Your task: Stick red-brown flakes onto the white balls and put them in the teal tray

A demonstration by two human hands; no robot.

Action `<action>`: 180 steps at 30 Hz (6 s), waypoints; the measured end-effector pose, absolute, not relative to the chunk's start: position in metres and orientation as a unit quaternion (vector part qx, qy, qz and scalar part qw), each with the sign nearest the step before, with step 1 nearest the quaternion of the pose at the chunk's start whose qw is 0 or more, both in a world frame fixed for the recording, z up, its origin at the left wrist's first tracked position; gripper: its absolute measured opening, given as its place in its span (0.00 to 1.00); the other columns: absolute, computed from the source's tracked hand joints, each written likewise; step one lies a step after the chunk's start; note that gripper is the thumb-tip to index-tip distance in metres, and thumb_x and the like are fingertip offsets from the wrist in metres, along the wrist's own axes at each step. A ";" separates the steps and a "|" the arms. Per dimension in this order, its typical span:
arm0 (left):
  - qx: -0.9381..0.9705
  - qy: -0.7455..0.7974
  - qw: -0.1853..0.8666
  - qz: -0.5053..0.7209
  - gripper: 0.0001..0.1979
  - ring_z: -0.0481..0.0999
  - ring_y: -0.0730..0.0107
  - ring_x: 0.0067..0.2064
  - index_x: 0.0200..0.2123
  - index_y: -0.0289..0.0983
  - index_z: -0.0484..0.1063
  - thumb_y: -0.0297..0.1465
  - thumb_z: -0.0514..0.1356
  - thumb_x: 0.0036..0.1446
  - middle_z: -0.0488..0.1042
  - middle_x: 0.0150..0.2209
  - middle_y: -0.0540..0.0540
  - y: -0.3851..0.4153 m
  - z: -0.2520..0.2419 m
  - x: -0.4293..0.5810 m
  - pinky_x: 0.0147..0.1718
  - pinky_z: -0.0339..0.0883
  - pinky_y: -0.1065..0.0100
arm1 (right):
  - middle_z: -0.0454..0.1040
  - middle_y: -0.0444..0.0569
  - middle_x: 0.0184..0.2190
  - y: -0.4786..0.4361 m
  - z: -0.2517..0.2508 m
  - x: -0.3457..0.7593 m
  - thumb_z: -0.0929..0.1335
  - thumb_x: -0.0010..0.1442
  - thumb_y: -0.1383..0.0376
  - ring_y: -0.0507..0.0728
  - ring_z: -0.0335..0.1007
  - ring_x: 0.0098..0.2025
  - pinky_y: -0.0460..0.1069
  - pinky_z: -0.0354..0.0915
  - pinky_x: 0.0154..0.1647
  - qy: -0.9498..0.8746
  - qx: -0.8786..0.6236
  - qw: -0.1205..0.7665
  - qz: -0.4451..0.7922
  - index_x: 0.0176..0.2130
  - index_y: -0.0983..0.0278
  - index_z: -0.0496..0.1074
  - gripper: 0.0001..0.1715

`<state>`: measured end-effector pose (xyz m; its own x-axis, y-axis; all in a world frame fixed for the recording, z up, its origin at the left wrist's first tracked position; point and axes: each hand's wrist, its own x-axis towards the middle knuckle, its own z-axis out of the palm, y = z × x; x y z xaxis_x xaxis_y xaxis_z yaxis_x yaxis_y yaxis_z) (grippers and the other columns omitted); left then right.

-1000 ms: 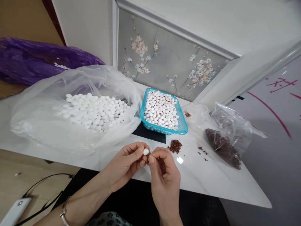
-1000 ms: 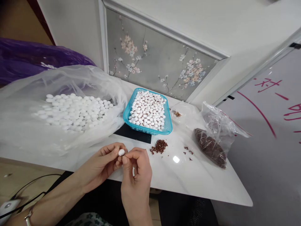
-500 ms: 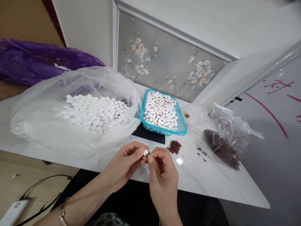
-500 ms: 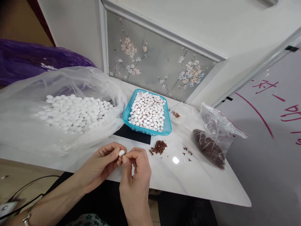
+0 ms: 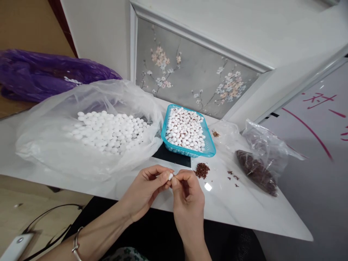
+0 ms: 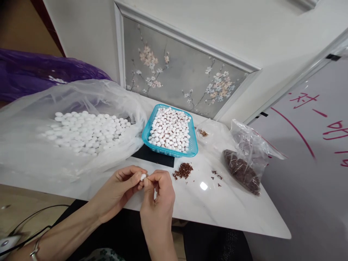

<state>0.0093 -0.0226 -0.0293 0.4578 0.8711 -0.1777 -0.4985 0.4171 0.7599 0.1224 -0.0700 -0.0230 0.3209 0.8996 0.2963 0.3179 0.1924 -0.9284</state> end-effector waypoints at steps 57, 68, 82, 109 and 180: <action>0.346 0.327 0.765 0.433 0.12 0.74 0.71 0.37 0.34 0.38 0.82 0.27 0.72 0.41 0.79 0.34 0.47 -0.025 -0.023 0.011 0.41 0.65 0.72 | 0.75 0.50 0.36 -0.076 -0.046 0.197 0.63 0.60 0.58 0.57 0.70 0.31 0.51 0.64 0.35 -0.541 -0.780 0.313 0.032 0.40 0.62 0.73 0.14; 0.368 0.358 0.728 0.455 0.05 0.73 0.72 0.28 0.27 0.35 0.81 0.30 0.70 0.44 0.79 0.29 0.46 -0.027 -0.019 0.015 0.34 0.69 0.70 | 0.75 0.50 0.33 -0.072 -0.052 0.191 0.58 0.62 0.62 0.57 0.70 0.29 0.49 0.58 0.28 -0.547 -0.792 0.271 -0.021 0.34 0.61 0.73 0.16; 0.585 0.331 0.532 0.515 0.30 0.58 0.50 0.64 0.59 0.39 0.65 0.25 0.62 0.51 0.60 0.64 0.39 0.044 0.028 0.064 0.59 0.55 0.50 | 0.76 0.49 0.38 -0.079 -0.068 0.193 0.57 0.62 0.54 0.61 0.74 0.34 0.51 0.64 0.29 -0.524 -0.799 0.292 -0.044 0.36 0.58 0.70 0.17; 0.785 0.529 0.112 0.303 0.18 0.77 0.57 0.46 0.45 0.37 0.76 0.23 0.49 0.60 0.79 0.45 0.43 0.019 0.048 -0.085 0.46 0.66 0.61 | 0.78 0.46 0.40 -0.074 -0.075 0.204 0.61 0.58 0.52 0.57 0.75 0.31 0.47 0.66 0.23 -0.526 -0.821 0.219 -0.001 0.35 0.55 0.73 0.16; 0.211 0.197 0.874 0.390 0.05 0.70 0.86 0.22 0.30 0.30 0.74 0.28 0.64 0.55 0.71 0.25 0.50 -0.020 0.039 -0.033 0.22 0.68 0.84 | 0.78 0.49 0.30 -0.083 -0.049 0.188 0.60 0.61 0.54 0.56 0.72 0.28 0.48 0.65 0.32 -0.506 -0.770 0.388 -0.003 0.35 0.62 0.72 0.18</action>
